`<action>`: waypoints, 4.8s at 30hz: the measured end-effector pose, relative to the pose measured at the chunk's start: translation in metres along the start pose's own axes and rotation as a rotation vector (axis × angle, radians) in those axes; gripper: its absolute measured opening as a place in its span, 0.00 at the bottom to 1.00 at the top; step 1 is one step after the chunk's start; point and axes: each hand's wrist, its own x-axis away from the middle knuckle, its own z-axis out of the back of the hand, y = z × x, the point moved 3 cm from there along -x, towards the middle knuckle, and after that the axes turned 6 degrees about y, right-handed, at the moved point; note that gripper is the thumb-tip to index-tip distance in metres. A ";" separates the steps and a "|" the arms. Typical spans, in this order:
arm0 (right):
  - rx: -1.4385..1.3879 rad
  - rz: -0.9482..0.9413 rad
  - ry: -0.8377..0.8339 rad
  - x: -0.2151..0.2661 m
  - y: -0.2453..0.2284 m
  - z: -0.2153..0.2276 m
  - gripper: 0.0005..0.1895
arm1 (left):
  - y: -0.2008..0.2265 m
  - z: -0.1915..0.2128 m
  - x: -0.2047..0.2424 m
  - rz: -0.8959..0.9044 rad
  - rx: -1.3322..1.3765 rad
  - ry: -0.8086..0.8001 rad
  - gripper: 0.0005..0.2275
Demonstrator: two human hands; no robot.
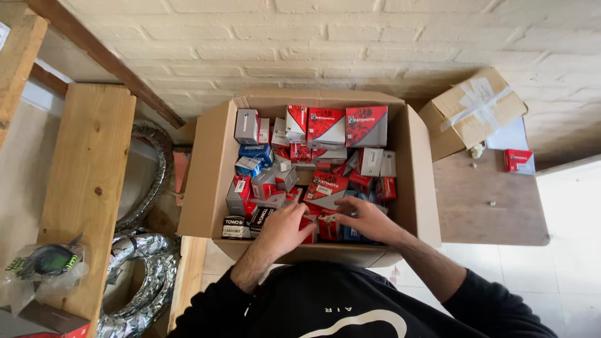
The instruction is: The person unpacks small boxes from a large cardboard carton, removes the wrapped contents, and places the boxes on a wooden shelf. They repeat this process for several items, including a circular part and a small black component, arranging them among other similar boxes on the shelf.
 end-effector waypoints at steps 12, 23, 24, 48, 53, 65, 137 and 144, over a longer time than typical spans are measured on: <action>-0.565 -0.656 0.089 -0.072 0.115 -0.045 0.51 | -0.091 -0.149 -0.087 0.495 0.214 -0.654 0.51; -0.718 -0.807 0.232 -0.086 0.154 -0.055 0.48 | -0.142 -0.194 -0.088 0.771 0.536 -0.175 0.32; -0.707 -0.796 0.235 -0.082 0.152 -0.056 0.45 | -0.142 -0.195 -0.088 0.741 0.665 -0.044 0.30; -1.024 0.132 0.800 0.102 -0.059 -0.039 0.42 | 0.036 0.026 -0.029 0.161 1.153 -0.578 0.45; -1.013 0.211 0.862 0.150 -0.044 -0.043 0.47 | 0.060 0.001 -0.011 -0.038 1.128 -0.426 0.29; -0.863 0.417 0.695 0.279 -0.013 0.022 0.65 | 0.181 -0.063 0.045 -0.155 1.214 -0.496 0.35; -0.046 0.377 0.187 0.235 0.224 0.505 0.68 | 0.492 -0.347 -0.189 0.106 1.036 0.060 0.28; 0.047 0.505 0.194 0.224 0.213 0.505 0.67 | 0.518 -0.324 -0.190 -0.148 0.168 0.455 0.11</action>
